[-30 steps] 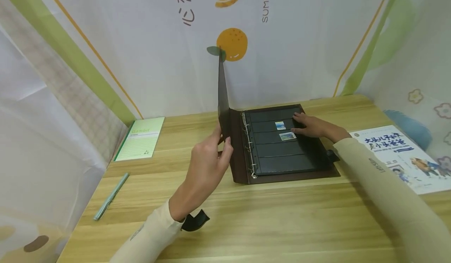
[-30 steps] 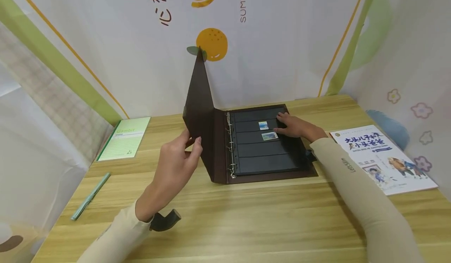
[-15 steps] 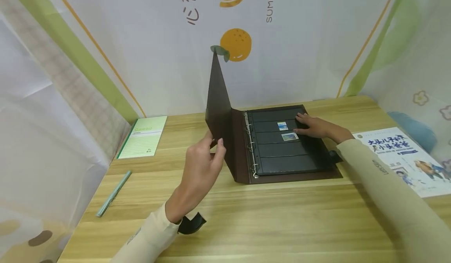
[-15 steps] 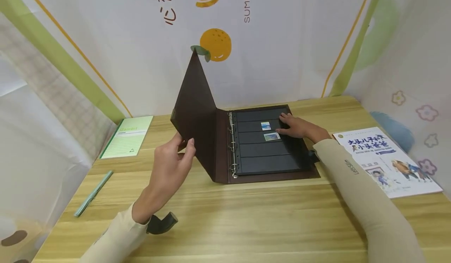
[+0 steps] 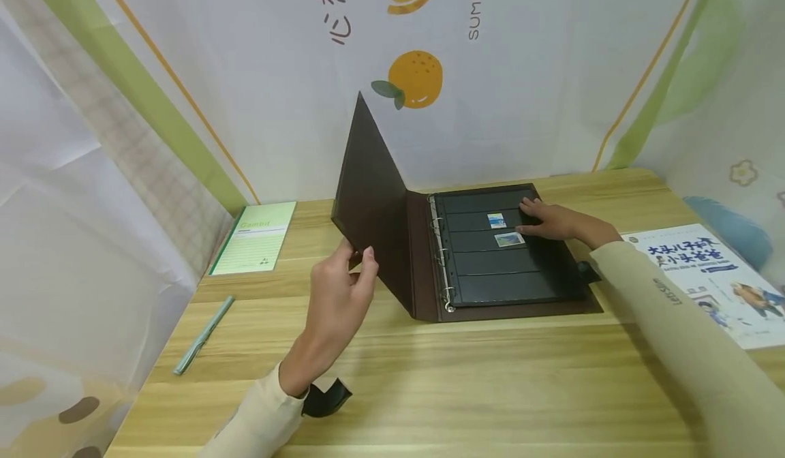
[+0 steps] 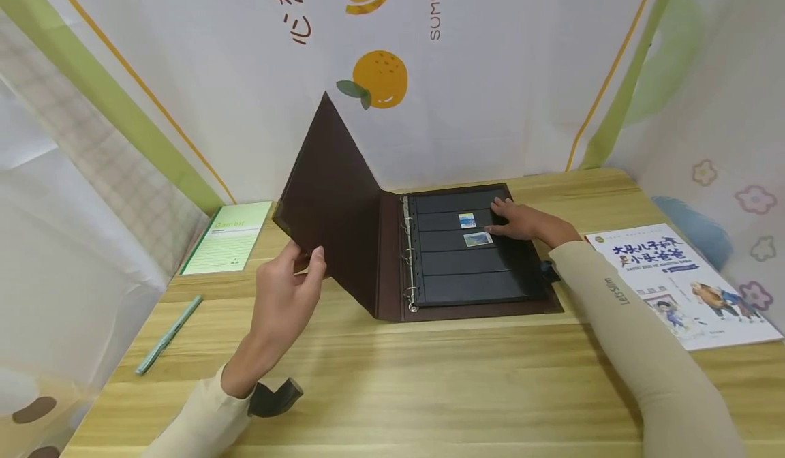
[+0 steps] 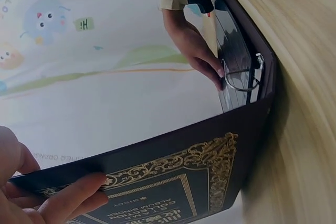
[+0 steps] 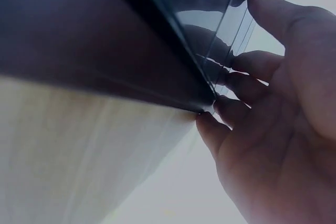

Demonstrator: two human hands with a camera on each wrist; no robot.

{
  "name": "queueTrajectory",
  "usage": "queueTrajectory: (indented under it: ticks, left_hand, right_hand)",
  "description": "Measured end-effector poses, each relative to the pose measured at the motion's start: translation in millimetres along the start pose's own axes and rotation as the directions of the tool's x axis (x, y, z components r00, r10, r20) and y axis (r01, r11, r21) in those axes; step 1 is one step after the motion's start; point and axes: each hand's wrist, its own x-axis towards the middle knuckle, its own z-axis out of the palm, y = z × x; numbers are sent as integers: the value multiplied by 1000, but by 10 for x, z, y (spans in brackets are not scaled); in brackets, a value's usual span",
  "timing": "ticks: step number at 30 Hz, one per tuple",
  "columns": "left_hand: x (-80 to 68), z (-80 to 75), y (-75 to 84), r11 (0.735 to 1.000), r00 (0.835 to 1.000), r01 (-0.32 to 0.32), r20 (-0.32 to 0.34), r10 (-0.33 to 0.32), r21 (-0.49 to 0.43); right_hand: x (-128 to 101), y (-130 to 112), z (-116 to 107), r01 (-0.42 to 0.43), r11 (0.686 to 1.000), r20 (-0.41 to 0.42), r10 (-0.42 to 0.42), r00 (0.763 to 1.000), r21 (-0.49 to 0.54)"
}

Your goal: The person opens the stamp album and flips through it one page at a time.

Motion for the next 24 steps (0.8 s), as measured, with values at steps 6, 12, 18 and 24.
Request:
queueTrajectory:
  ticks: [6,12,18,24]
  left_hand:
    - [-47,-72,-72,998,997,63,-30,-64,-27]
    - [-69,-141,-136,987,988,145,-38,-148,-77]
    - [-96,-188,-216,978,981,186,-40,-191,-97]
    - [-102,-295,-272,979,978,195,-56,-199,-63]
  right_hand:
    - [4,-7,-2,-11,1000,9,11,1000,-1]
    - [11,32,-4,2,1000,12,-2,1000,16]
    - [23,42,-11,-1,1000,21,0,1000,26]
    - [11,-4,-24,-7,1000,32,6,999,19]
